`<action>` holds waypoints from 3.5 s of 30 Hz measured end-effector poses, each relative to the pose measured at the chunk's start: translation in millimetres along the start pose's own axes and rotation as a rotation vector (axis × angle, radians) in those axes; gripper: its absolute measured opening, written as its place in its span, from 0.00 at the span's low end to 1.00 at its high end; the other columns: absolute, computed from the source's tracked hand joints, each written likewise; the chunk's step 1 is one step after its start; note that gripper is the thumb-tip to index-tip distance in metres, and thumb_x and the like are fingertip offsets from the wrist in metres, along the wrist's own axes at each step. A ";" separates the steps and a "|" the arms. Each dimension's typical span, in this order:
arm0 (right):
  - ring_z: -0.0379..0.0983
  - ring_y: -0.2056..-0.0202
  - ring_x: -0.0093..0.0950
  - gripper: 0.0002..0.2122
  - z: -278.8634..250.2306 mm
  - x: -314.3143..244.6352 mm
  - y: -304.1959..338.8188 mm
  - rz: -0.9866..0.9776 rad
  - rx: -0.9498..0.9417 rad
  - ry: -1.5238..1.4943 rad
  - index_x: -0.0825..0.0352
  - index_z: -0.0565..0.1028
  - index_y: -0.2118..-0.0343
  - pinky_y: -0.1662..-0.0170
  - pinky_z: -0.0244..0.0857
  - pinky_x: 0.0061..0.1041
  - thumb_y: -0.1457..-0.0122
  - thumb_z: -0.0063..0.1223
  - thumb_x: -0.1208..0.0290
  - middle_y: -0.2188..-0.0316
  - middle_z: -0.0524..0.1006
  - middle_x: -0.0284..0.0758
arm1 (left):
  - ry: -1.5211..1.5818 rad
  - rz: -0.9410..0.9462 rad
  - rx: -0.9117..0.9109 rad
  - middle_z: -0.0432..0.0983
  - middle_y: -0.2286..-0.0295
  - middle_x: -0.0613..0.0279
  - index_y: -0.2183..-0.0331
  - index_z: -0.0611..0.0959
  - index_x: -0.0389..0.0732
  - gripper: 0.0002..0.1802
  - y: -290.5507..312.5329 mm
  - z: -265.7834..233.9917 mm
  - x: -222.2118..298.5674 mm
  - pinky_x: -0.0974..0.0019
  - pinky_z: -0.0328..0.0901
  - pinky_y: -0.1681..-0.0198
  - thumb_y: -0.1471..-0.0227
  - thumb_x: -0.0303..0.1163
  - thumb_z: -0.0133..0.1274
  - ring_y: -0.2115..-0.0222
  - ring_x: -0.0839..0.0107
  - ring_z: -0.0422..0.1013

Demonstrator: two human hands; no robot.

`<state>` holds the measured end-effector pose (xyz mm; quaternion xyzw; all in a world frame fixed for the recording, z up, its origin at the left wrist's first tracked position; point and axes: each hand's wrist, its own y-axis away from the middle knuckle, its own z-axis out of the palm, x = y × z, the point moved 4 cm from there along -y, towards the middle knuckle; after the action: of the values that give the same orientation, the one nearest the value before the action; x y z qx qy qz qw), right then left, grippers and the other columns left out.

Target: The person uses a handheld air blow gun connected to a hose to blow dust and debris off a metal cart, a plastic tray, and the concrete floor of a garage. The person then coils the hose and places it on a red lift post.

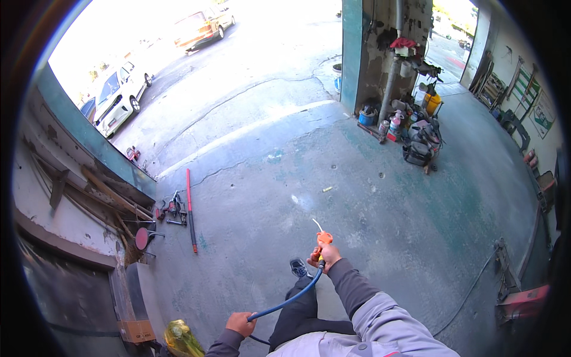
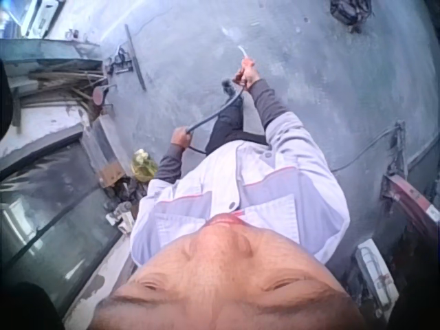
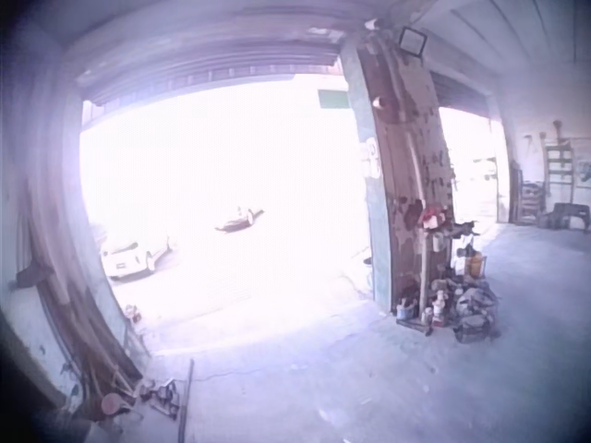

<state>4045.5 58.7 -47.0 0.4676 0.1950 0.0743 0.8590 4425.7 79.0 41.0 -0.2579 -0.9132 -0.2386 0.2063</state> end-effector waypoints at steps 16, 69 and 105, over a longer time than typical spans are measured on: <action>0.66 0.78 0.28 0.13 248.2 -245.9 -212.2 -0.054 0.058 0.044 0.62 0.64 0.71 0.79 0.62 0.28 0.32 0.38 0.60 0.77 0.65 0.32 | 0.241 -0.723 0.150 0.73 0.85 0.55 0.81 0.79 0.36 0.24 -239.7 -103.9 -111.8 0.58 0.69 0.74 0.50 0.49 0.62 0.83 0.60 0.73; 0.68 0.80 0.30 0.11 736.9 -1301.2 -842.1 -0.106 0.129 0.047 0.62 0.65 0.69 0.81 0.60 0.26 0.35 0.45 0.60 0.77 0.67 0.33 | 0.489 -0.398 0.538 0.63 0.87 0.65 0.83 0.74 0.37 0.30 -1506.3 -611.8 150.1 0.63 0.56 0.78 0.54 0.55 0.62 0.83 0.74 0.59; 0.69 0.81 0.28 0.15 965.9 -1135.6 -876.8 0.242 -0.191 0.457 0.62 0.66 0.73 0.83 0.60 0.25 0.35 0.47 0.56 0.80 0.68 0.32 | 1.216 -0.896 0.832 0.62 0.91 0.65 0.87 0.69 0.42 0.37 -1398.9 -552.7 107.3 0.68 0.56 0.87 0.39 0.62 0.42 0.92 0.72 0.61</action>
<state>3351.5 -1524.9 -5.1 0.3756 0.3183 0.2980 0.8178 3685.5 -1234.3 76.6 0.3959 -0.6729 -0.0404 0.6236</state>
